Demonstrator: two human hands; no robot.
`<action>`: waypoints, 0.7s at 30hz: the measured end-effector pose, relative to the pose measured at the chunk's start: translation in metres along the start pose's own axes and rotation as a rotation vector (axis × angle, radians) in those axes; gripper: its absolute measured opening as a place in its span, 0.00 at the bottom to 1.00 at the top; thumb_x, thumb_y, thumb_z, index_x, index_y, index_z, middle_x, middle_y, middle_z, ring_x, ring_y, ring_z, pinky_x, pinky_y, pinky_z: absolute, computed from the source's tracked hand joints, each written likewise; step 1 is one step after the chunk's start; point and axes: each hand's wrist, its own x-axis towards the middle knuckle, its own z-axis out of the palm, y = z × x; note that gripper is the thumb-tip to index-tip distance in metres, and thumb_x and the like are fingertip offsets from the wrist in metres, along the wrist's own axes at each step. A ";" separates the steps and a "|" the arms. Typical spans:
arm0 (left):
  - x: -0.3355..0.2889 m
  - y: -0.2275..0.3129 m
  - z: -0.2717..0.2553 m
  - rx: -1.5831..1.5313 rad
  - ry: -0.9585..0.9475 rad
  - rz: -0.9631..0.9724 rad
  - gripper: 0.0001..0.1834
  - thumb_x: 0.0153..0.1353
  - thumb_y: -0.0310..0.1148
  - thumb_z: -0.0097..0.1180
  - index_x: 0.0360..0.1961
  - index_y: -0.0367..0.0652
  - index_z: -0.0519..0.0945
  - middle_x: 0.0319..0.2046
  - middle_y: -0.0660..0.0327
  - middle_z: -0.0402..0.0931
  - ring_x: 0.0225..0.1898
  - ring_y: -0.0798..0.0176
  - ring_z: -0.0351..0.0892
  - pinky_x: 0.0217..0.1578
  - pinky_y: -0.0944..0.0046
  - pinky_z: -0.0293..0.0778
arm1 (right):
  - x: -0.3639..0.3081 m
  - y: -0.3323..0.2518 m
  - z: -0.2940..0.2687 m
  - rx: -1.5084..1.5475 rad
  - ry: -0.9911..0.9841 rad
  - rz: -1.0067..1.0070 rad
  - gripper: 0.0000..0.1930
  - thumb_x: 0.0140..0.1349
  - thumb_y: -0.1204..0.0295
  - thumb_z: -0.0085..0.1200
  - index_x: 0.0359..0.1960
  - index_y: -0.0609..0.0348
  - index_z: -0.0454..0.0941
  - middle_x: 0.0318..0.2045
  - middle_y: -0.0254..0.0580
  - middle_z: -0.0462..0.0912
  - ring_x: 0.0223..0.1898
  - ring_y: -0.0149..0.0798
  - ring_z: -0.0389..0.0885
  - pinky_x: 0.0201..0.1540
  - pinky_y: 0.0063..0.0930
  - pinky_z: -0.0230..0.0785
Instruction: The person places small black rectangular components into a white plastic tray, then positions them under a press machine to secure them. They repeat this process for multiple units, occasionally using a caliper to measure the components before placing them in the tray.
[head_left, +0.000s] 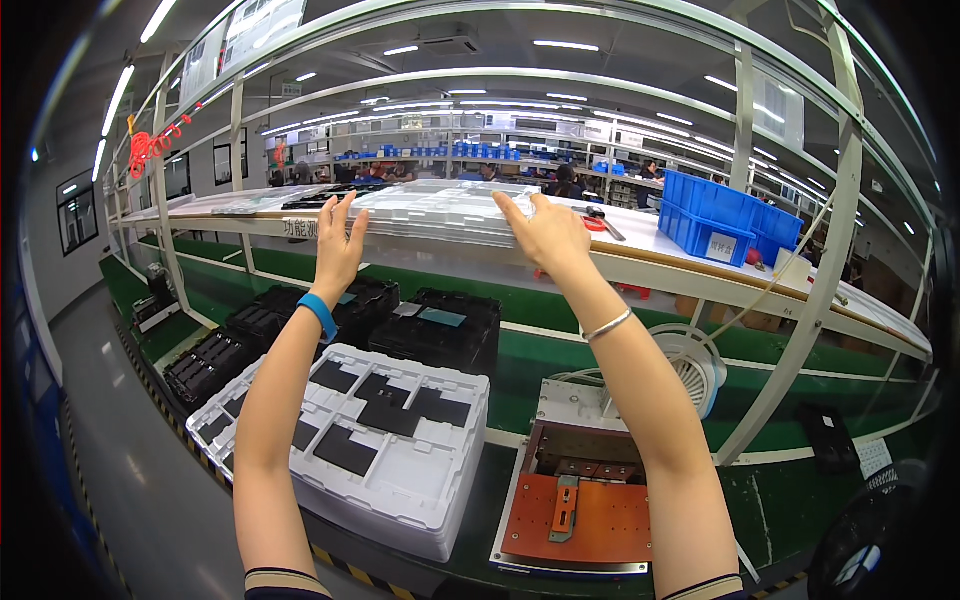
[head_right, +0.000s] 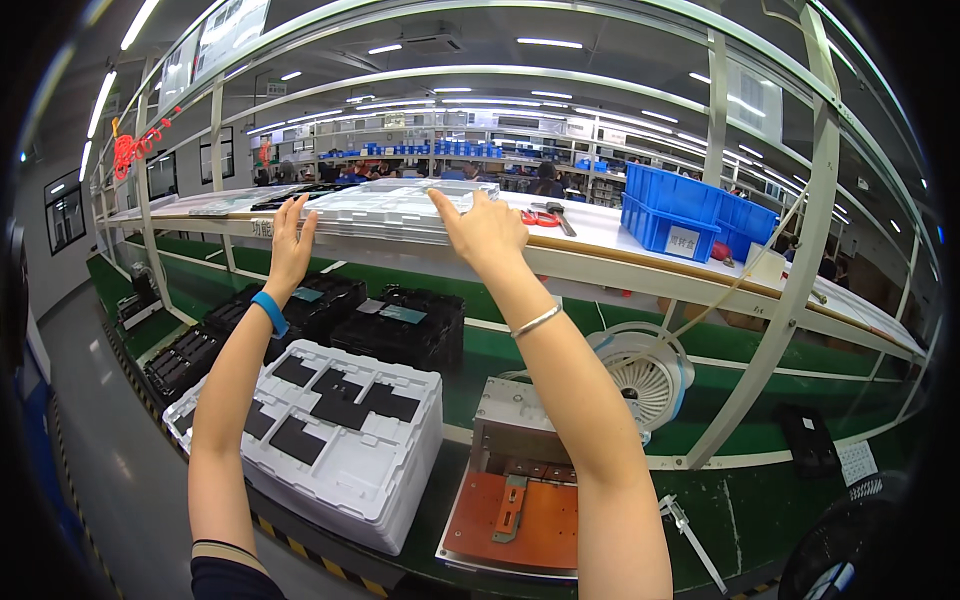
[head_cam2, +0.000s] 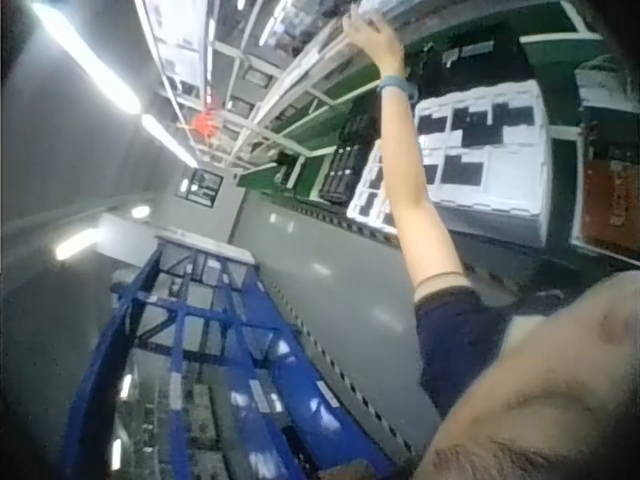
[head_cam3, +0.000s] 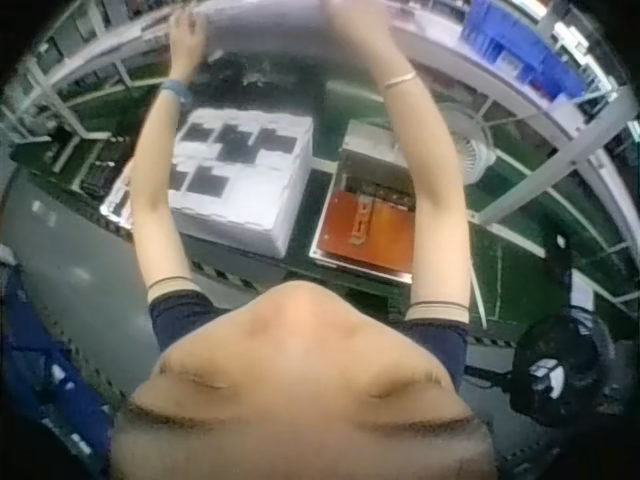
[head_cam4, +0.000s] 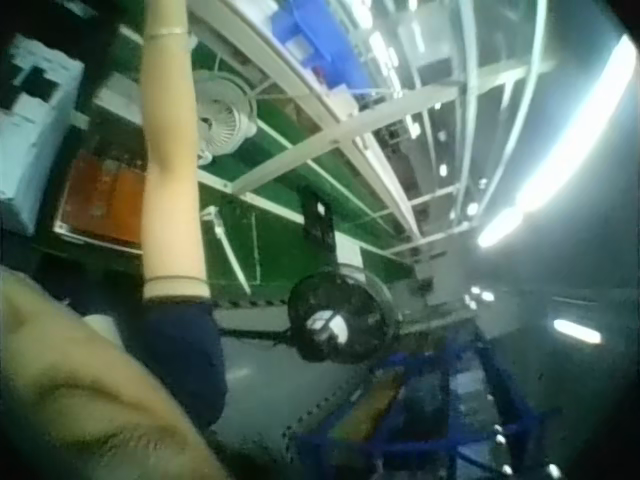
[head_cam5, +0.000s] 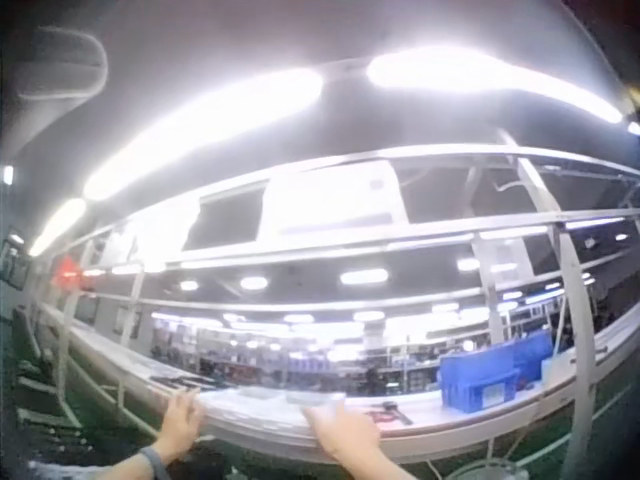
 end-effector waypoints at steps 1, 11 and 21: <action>0.002 0.003 0.000 -0.006 0.013 -0.007 0.28 0.69 0.51 0.46 0.62 0.44 0.70 0.64 0.41 0.57 0.65 0.40 0.59 0.63 0.49 0.59 | -0.001 -0.002 -0.005 -0.008 0.026 -0.012 0.47 0.58 0.28 0.34 0.61 0.59 0.70 0.50 0.62 0.78 0.54 0.58 0.76 0.56 0.47 0.68; -0.039 0.017 0.032 0.127 0.086 0.015 0.37 0.71 0.48 0.43 0.74 0.46 0.46 0.72 0.38 0.33 0.73 0.33 0.34 0.69 0.43 0.40 | -0.021 0.028 0.032 0.077 0.283 -0.608 0.27 0.53 0.73 0.63 0.56 0.57 0.70 0.57 0.49 0.73 0.56 0.53 0.74 0.56 0.40 0.71; -0.040 0.019 0.056 0.121 0.047 0.070 0.38 0.70 0.48 0.44 0.75 0.50 0.43 0.73 0.41 0.29 0.74 0.39 0.29 0.70 0.43 0.38 | 0.000 0.046 0.047 0.096 0.248 -0.492 0.27 0.54 0.77 0.57 0.58 0.56 0.65 0.55 0.48 0.75 0.50 0.55 0.77 0.52 0.43 0.71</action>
